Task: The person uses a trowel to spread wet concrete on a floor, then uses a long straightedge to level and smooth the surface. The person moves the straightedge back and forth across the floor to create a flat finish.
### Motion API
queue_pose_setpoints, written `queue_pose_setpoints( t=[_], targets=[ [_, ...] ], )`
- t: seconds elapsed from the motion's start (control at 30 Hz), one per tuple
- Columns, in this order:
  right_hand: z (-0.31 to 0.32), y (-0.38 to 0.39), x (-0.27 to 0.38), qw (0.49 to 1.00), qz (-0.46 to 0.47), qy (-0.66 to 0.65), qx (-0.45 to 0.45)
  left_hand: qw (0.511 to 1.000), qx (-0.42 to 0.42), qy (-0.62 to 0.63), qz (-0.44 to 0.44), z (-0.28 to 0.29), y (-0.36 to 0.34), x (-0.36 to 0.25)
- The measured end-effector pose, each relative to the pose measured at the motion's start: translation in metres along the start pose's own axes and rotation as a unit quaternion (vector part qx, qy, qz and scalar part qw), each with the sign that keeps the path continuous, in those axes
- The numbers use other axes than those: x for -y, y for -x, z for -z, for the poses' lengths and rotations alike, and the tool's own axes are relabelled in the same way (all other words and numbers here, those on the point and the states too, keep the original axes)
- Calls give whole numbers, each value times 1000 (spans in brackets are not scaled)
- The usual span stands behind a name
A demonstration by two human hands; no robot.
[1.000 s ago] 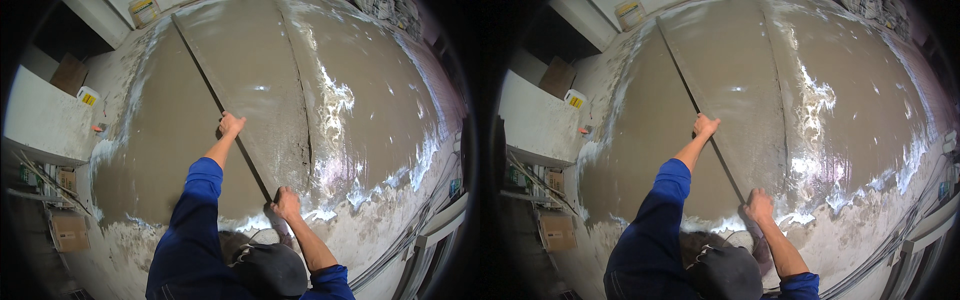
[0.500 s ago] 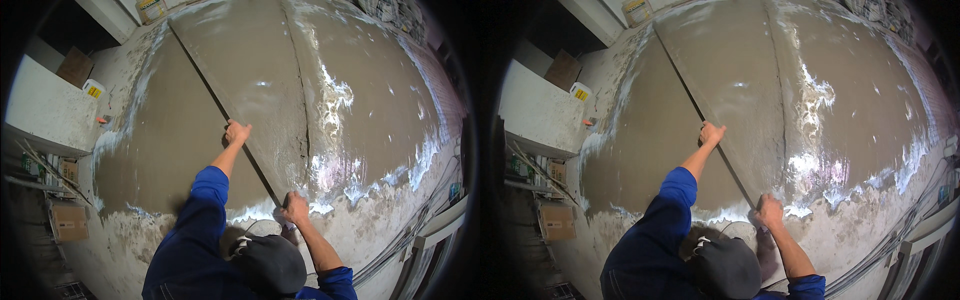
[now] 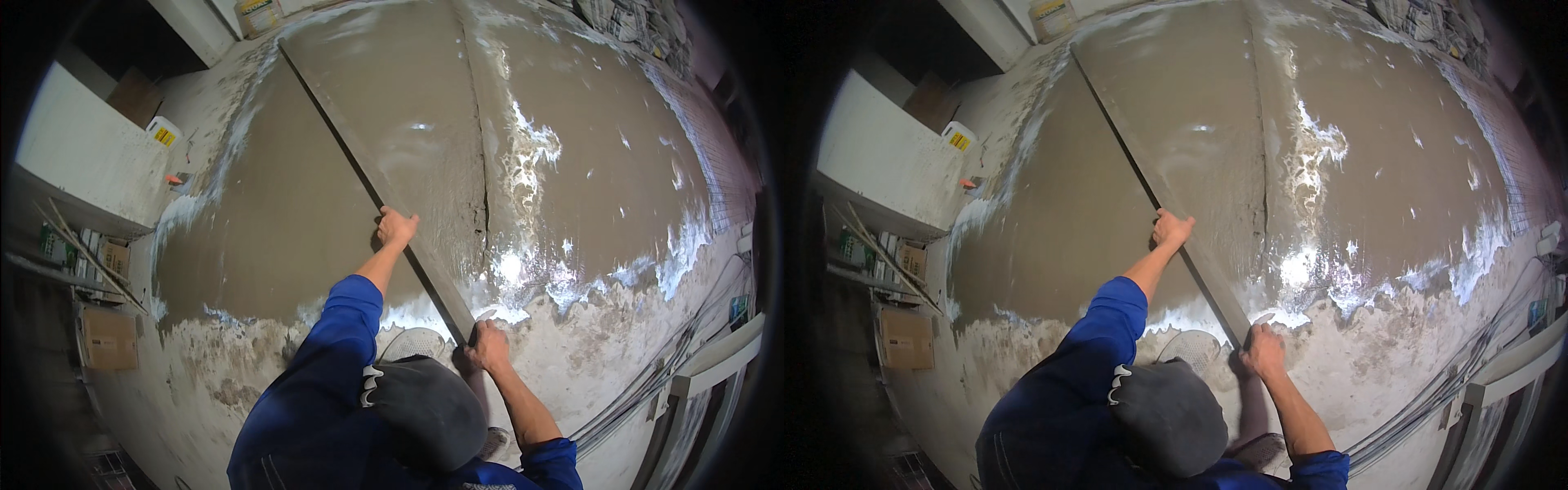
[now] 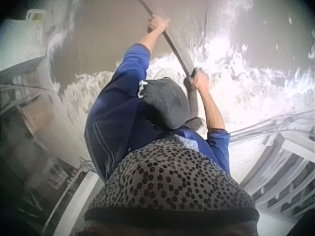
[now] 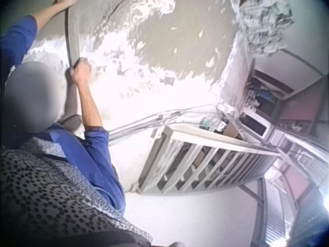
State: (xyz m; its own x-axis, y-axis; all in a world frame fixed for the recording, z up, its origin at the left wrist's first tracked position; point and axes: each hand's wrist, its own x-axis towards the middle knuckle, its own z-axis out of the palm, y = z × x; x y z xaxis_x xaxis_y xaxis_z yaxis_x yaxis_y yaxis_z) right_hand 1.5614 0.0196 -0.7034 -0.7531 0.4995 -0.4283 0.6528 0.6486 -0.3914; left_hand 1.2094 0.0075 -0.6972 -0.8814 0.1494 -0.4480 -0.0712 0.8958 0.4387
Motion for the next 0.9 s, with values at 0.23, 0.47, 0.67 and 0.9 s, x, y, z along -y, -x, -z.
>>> queue_pose_setpoints(
  t=[0.23, 0.47, 0.67, 0.9],
  targets=[
    [-7, 38, -21, 1000, 4, 18, 22, 999, -21, -24, -27, -25, 34, 23],
    [-6, 35, -25, 998, 43, 14, -42, 969, 4, -178, -174, 28, 83, 31],
    [1, 33, -7, 998, 46, -1, -39, 869, -12, -391, -304, 108, 68, 33],
    [-11, 32, 5, 999, -30, 10, -9, 731, -72, -510, -448, 111, -42, 23]
  ],
)
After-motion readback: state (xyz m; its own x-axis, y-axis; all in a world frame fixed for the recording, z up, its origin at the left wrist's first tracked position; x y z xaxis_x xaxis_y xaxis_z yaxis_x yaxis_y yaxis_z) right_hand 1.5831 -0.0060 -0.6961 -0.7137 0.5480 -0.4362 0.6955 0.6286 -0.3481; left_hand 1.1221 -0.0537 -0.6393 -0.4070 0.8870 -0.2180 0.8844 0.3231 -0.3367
